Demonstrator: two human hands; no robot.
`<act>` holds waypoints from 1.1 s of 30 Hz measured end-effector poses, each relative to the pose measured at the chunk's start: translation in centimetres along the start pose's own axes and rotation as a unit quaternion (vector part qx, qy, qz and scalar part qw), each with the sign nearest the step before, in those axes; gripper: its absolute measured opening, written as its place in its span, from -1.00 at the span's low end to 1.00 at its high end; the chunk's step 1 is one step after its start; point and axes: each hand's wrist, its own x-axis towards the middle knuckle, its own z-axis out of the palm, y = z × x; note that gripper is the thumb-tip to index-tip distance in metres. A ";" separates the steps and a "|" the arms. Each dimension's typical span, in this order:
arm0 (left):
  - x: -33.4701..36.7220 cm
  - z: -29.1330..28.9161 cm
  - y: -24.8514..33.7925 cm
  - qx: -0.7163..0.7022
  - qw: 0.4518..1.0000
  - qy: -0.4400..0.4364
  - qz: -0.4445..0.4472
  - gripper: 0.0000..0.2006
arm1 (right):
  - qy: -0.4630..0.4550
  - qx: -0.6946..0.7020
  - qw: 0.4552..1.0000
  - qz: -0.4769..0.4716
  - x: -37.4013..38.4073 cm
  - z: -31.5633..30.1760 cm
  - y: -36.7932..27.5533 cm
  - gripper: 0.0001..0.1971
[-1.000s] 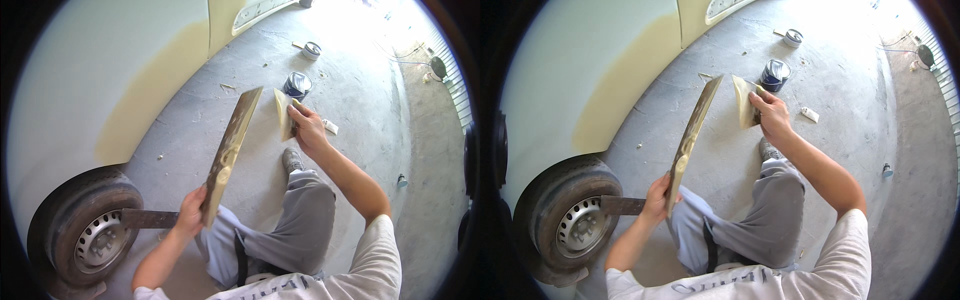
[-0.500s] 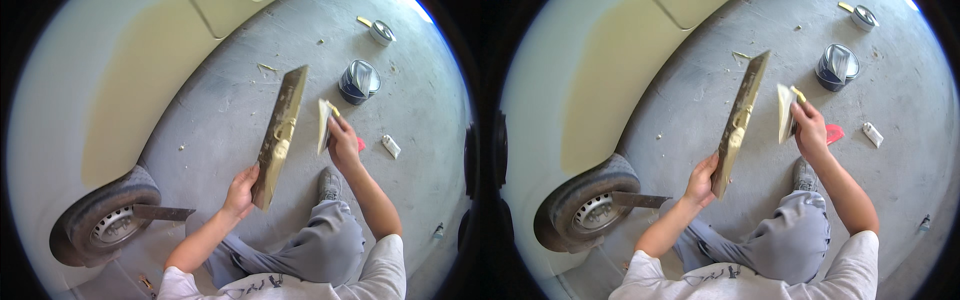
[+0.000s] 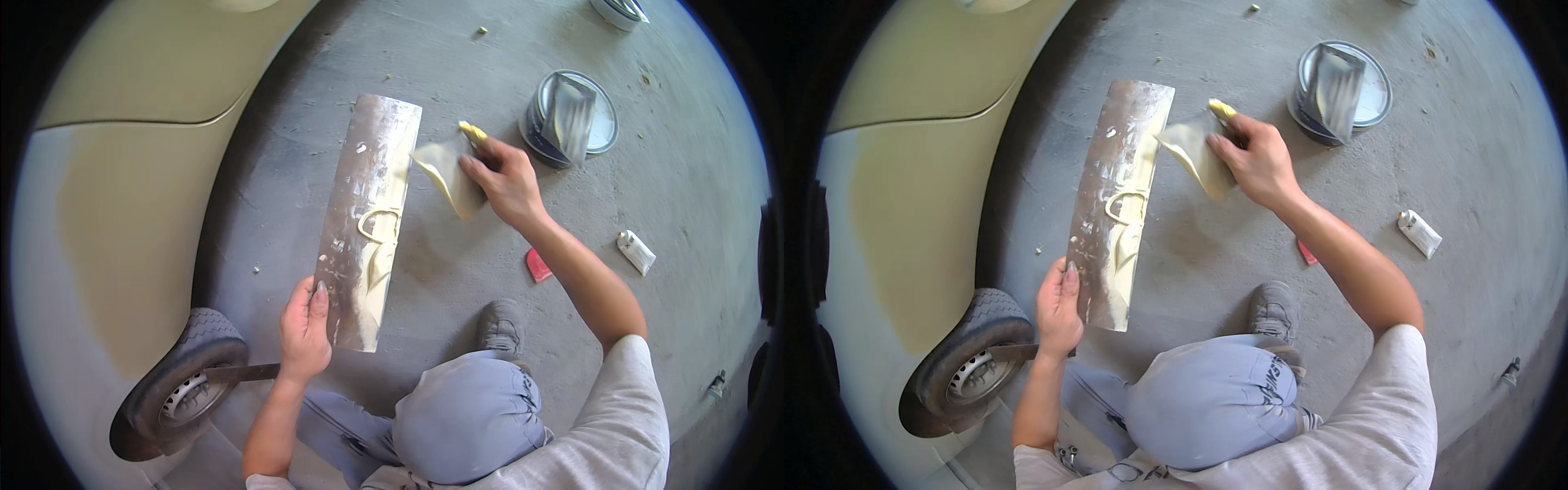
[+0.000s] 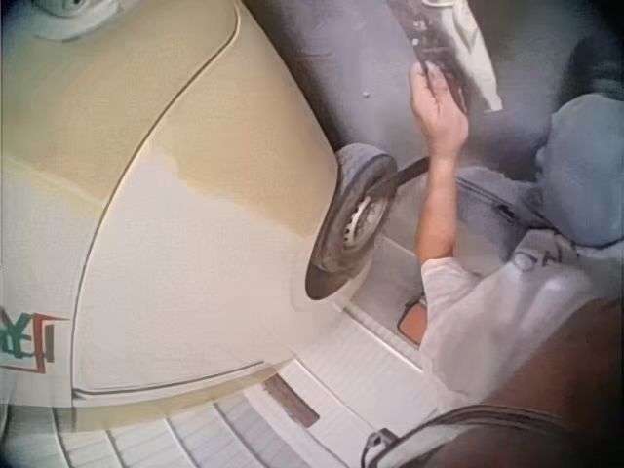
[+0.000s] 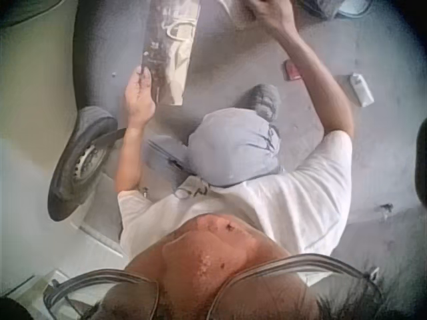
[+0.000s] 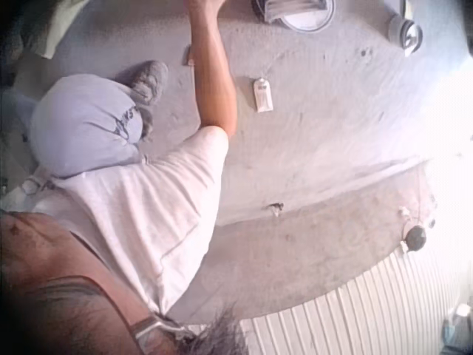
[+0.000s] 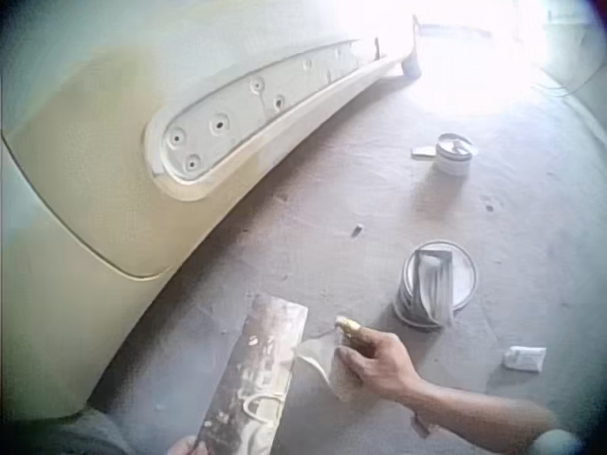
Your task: The person applies body filler to a car panel using a large metal scraper and a smaller yellow-handled putty knife. They repeatedly transfer filler between tools and spread it over the surface, working near the wheel arch and along panel seams.
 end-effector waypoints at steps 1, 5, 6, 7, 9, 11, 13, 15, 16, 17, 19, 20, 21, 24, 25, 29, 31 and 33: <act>0.5 0.4 0.9 0.049 0.999 -0.010 0.009 -0.72 | 0.011 -0.021 1.000 -0.002 1.2 -0.1 -0.1 -0.71; 2.2 2.2 4.1 0.174 0.983 -0.045 0.047 -0.74 | 0.028 0.064 0.997 0.026 2.4 1.4 0.1 -0.65; 2.9 2.5 4.3 0.178 0.981 -0.043 0.059 -0.75 | 0.008 0.056 0.998 0.025 1.7 2.1 0.3 -0.68; 3.8 3.1 4.4 0.183 0.980 -0.039 0.062 -0.75 | -0.015 0.059 0.998 0.014 0.8 2.7 0.7 -0.71; 5.6 4.0 4.1 0.184 0.981 -0.027 0.063 -0.75 | -0.027 0.041 0.999 0.015 -1.5 4.3 1.0 -0.77; 7.2 4.8 3.4 0.176 0.983 -0.002 0.055 -0.75 | -0.016 0.009 0.998 -0.054 -3.6 5.2 1.2 -0.77; 8.9 5.2 2.6 0.190 0.981 0.023 0.021 -0.74 | -0.059 0.031 0.996 -0.056 -5.5 5.3 1.1 -0.76; 10.3 4.9 1.6 0.193 0.980 0.023 0.032 -0.72 | -0.163 0.047 0.985 0.038 -6.2 5.0 1.2 -0.84; 11.1 4.5 0.9 0.181 0.983 0.018 0.006 -0.71 | -0.221 0.234 0.918 0.230 -6.3 5.0 1.4 -0.87; 12.0 4.1 0.1 0.162 0.987 0.016 -0.006 -0.71 | -0.255 0.237 0.896 0.277 -5.8 4.5 1.9 -0.76; 13.2 3.4 -1.8 0.091 0.995 0.006 -0.043 -0.69 | -0.182 0.436 0.848 0.240 -4.7 4.4 2.9 -0.60; 13.7 3.0 -2.8 0.037 0.997 -0.001 -0.063 -0.68 | -0.184 0.522 0.799 0.233 -3.7 4.5 3.7 -0.51; 14.3 2.8 -3.8 -0.021 0.994 -0.005 -0.104 -0.67 | -0.180 0.546 0.787 0.224 -2.8 4.4 4.5 -0.51; 15.6 2.8 -7.2 -0.134 0.983 -0.002 -0.122 -0.66 | -0.163 0.591 0.758 0.225 -0.9 4.5 6.4 -0.66; 15.9 2.8 -8.2 -0.181 0.976 0.002 -0.125 -0.66 | -0.176 0.615 0.737 0.220 -0.4 4.6 6.9 -0.72; 18.2 2.9 -12.4 -0.154 0.974 0.047 -0.160 -0.67 | -0.176 0.639 0.710 0.239 1.7 4.8 7.2 -0.79; 19.5 2.7 -14.5 -0.186 0.971 0.038 -0.143 -0.66 | -0.196 0.631 0.711 0.239 3.4 5.4 6.8 -0.77; 20.9 2.7 -16.5 -0.190 0.968 0.028 -0.163 -0.66 | -0.193 0.620 0.732 0.206 5.5 6.5 6.3 -0.76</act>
